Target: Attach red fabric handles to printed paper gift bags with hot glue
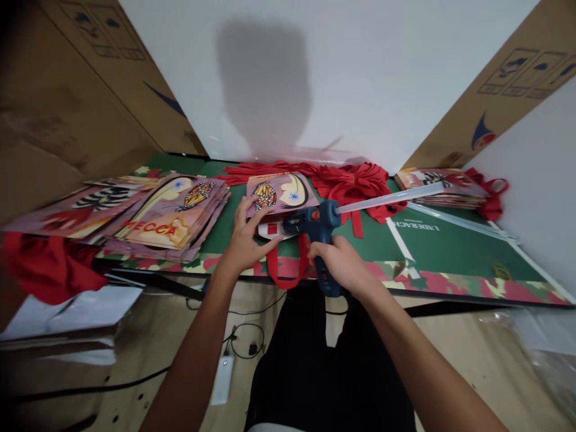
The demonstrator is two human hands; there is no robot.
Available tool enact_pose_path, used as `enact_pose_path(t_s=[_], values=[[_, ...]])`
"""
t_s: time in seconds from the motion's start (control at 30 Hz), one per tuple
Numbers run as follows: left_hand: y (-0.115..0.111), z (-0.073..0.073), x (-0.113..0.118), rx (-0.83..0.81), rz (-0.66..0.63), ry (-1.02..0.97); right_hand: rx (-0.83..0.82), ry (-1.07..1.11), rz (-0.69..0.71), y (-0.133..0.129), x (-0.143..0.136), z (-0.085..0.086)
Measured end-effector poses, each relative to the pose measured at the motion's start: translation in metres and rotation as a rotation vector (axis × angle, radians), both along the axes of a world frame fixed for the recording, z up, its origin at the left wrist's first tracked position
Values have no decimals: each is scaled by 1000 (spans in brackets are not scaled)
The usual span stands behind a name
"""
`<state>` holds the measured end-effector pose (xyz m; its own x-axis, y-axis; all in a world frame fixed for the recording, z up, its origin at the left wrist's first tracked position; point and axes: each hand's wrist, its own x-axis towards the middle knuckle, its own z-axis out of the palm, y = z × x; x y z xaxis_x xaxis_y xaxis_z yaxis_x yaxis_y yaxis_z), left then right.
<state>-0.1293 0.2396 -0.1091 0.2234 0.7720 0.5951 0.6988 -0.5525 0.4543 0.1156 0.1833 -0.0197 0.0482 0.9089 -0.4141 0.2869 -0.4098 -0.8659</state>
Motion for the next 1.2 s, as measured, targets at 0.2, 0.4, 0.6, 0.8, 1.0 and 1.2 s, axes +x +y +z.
enact_pose_path(t_s=[0.2,0.4,0.6,0.8,1.0,1.2], values=[[0,-1,0,-18,-18,-6,13,-118,31,-1,5,9],[1,-2,0,-22,-35,-25,-1,-300,0,-3,5,22],[2,-5,2,-31,-20,-39,80,-462,45,-3,5,32],[2,-5,4,-12,-33,-59,217,-646,126,-4,-7,35],[2,-6,4,2,-48,-63,279,-858,235,-3,-24,39],[2,-7,5,-3,-58,-84,254,-747,143,-11,-12,41]])
